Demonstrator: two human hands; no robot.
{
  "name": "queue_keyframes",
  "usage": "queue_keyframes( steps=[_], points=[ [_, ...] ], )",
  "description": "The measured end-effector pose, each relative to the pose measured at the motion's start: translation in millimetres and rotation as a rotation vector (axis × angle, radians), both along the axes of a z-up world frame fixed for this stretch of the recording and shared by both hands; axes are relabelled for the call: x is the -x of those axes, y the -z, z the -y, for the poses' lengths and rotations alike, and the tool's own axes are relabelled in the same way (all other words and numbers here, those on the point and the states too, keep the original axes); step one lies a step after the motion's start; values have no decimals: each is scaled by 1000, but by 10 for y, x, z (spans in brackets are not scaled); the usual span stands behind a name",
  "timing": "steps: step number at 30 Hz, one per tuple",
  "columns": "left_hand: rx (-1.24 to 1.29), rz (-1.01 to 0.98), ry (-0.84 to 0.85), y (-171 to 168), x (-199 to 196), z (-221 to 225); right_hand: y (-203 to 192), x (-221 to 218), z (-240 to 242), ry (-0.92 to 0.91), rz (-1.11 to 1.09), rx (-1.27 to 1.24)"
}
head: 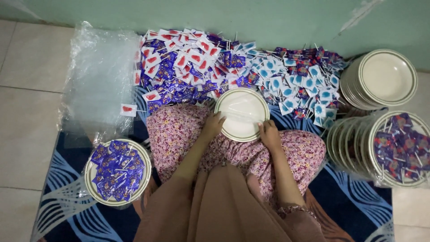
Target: The person picks up several individual purple packets from a pile on the floor and places them one by one onto a beige plate, then covers the plate with a clear plastic film and smooths the edges.
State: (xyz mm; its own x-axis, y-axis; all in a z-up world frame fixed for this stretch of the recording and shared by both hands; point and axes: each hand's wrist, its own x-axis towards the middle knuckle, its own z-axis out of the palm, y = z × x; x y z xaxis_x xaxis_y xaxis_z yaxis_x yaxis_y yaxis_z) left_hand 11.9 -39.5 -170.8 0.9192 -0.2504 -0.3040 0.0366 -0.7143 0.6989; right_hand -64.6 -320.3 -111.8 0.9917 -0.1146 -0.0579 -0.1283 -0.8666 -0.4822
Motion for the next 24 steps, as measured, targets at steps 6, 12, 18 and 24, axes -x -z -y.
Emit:
queue_keyframes(
  steps=[6, 12, 18, 24],
  points=[
    [63, -151, 176, -461, -314, -192, -135, -97, -22, 130, 44, -153],
    [-74, 256, -125, -804, -1032, -511, -444, -34, -188, 107, 150, -295],
    [-560, 874, -153, -808, -2053, -427, -348, -90, -175, 157, 98, -311],
    [-499, 328, -225, -1229, -2975, -318, -369, -82, -163, 181, 113, -325]
  ],
)
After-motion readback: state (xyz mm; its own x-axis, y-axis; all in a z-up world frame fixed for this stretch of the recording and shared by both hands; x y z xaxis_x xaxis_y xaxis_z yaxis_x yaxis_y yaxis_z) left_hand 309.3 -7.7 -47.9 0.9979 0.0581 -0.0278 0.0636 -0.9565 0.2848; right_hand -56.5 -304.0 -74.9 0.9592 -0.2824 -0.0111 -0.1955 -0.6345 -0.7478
